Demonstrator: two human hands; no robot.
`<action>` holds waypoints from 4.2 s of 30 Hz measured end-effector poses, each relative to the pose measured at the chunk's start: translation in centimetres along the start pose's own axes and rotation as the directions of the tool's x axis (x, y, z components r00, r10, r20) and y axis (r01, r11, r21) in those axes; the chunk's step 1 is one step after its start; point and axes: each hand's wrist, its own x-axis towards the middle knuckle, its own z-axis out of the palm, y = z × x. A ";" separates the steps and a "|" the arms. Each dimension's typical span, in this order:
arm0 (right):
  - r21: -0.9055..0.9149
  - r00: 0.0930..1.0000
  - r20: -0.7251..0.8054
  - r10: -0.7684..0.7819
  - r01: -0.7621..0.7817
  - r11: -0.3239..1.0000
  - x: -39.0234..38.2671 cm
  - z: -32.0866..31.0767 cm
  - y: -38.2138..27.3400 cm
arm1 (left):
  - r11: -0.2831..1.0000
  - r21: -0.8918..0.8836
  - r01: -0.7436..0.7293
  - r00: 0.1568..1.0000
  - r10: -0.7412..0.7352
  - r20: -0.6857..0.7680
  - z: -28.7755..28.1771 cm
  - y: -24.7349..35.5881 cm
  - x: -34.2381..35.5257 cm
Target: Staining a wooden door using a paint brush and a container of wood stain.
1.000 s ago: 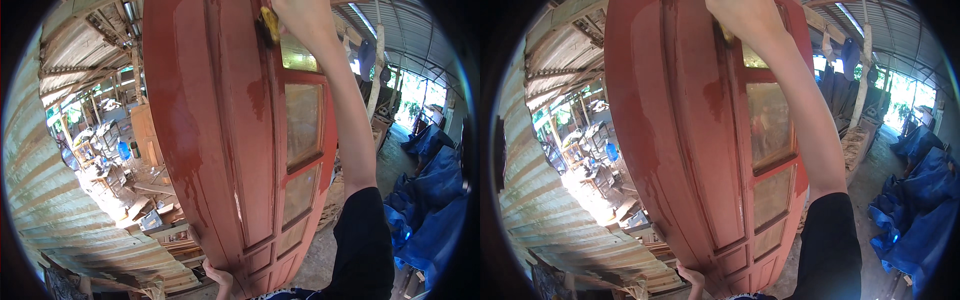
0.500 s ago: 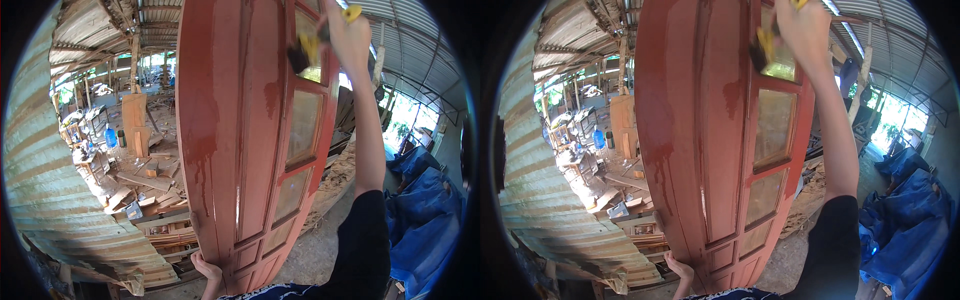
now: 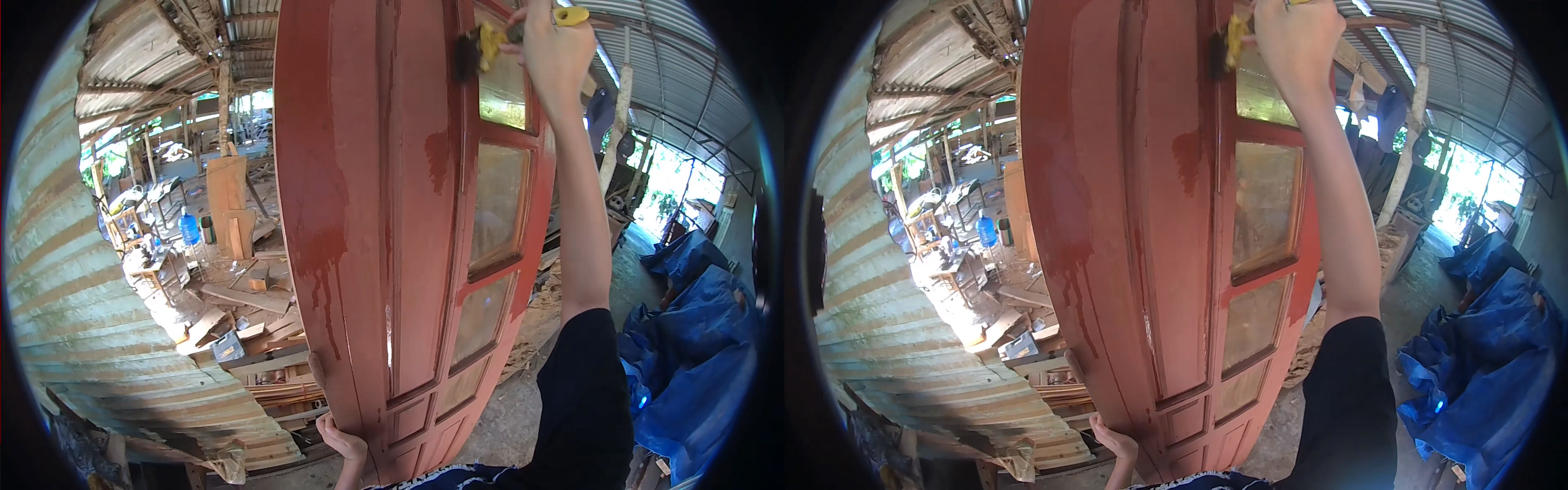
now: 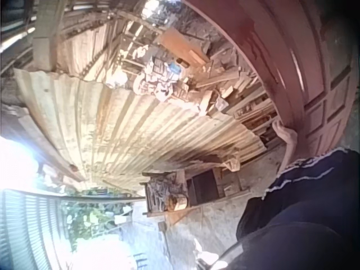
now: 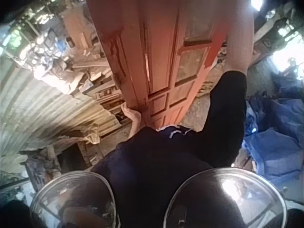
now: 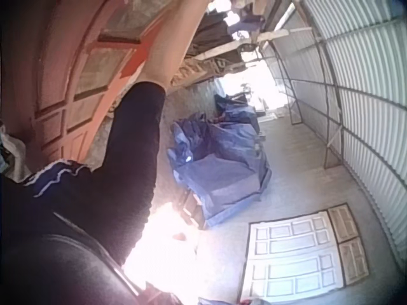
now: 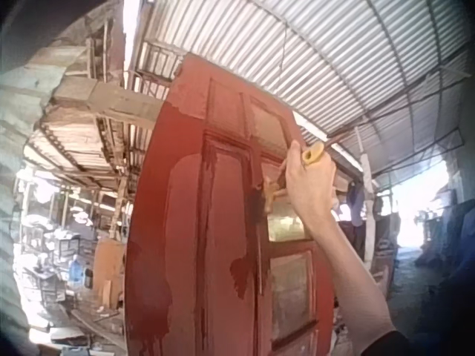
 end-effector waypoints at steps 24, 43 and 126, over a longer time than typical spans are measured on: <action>0.424 0.996 -0.085 0.024 0.015 0.905 1.7 1.2 3.1 | 0.999 -0.018 0.026 0.994 -0.028 -0.110 0.8 -1.3 -0.8; 0.512 0.994 0.075 0.076 -0.103 0.853 4.4 1.6 4.0 | 0.999 -0.048 0.015 0.994 -0.020 -0.109 0.9 -2.5 -1.1; 0.581 0.898 0.428 -0.103 -0.185 0.793 -15.1 -7.0 -1.2 | 0.998 -0.031 -0.062 0.998 0.062 0.011 -0.2 -1.2 0.2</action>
